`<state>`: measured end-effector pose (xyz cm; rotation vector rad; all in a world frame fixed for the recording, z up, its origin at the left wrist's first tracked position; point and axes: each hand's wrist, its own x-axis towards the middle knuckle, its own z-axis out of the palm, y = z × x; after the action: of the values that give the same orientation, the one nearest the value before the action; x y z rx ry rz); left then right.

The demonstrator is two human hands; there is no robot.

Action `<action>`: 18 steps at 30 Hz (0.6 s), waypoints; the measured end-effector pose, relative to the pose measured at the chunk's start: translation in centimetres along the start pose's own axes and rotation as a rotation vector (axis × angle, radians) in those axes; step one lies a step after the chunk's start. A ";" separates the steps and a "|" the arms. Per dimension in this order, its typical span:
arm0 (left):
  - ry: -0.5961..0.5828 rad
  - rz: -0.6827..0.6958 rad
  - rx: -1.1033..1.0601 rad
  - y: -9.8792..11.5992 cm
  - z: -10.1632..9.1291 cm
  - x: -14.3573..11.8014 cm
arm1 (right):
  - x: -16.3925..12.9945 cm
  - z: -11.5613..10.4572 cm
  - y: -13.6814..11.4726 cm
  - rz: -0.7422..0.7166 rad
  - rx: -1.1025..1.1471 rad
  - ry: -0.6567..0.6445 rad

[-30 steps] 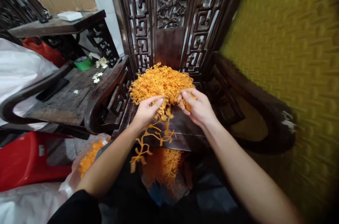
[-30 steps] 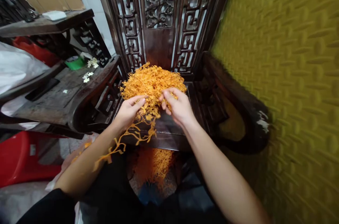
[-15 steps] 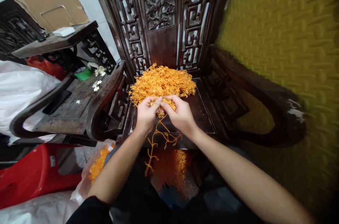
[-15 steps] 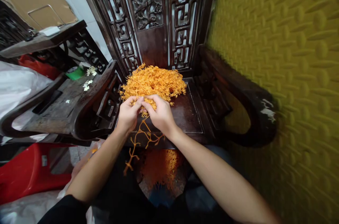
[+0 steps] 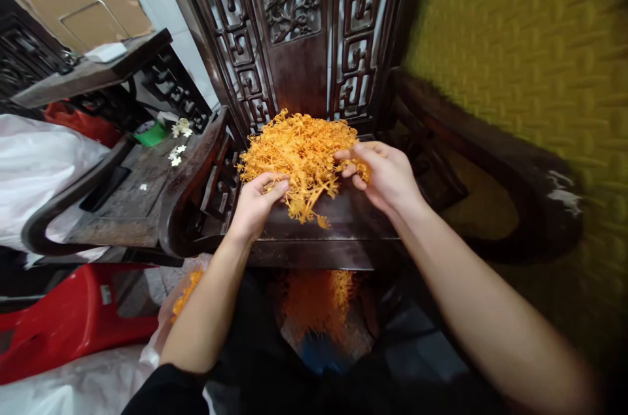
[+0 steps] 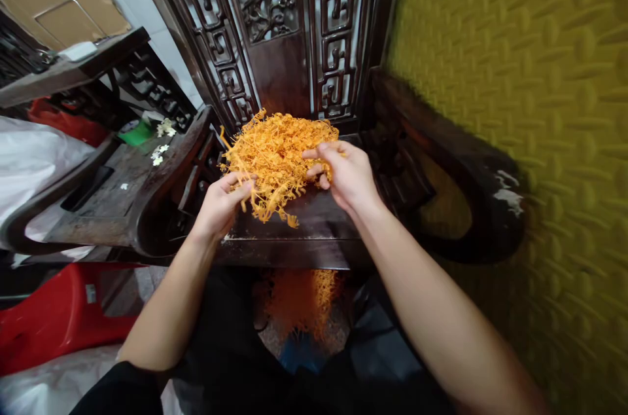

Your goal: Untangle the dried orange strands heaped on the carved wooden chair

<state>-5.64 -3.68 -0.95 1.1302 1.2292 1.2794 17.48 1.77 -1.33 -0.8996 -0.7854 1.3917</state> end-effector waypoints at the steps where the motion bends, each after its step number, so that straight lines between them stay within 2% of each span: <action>1: 0.009 0.029 0.028 -0.2 0.0 0.1 | -0.5 0.2 0.1 0.019 -0.015 -0.057; 4: 0.034 0.072 0.078 -0.4 0.4 0.1 | -1.8 1.0 0.5 0.019 -0.022 -0.180; 6: 0.030 0.096 0.133 -0.3 0.9 0.0 | -2.4 1.2 0.4 -0.046 -0.063 -0.223; 8: 0.031 0.154 0.256 -0.2 1.3 -0.1 | -2.8 1.4 0.1 -0.146 -0.186 -0.247; 13: 0.096 0.395 0.729 -0.3 2.1 -0.4 | -3.9 1.7 -0.4 -0.495 -0.604 -0.326; 15: 0.055 0.429 0.851 -0.6 2.5 -0.6 | -4.1 1.8 0.1 -0.593 -0.740 -0.375; 18: -0.048 0.403 0.915 -0.8 3.1 -0.7 | -4.1 1.9 1.3 -0.623 -0.868 -0.462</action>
<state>-2.47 -4.16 -1.61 2.1295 1.6618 0.9411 14.99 -2.25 -1.33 -0.8484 -1.9228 0.6667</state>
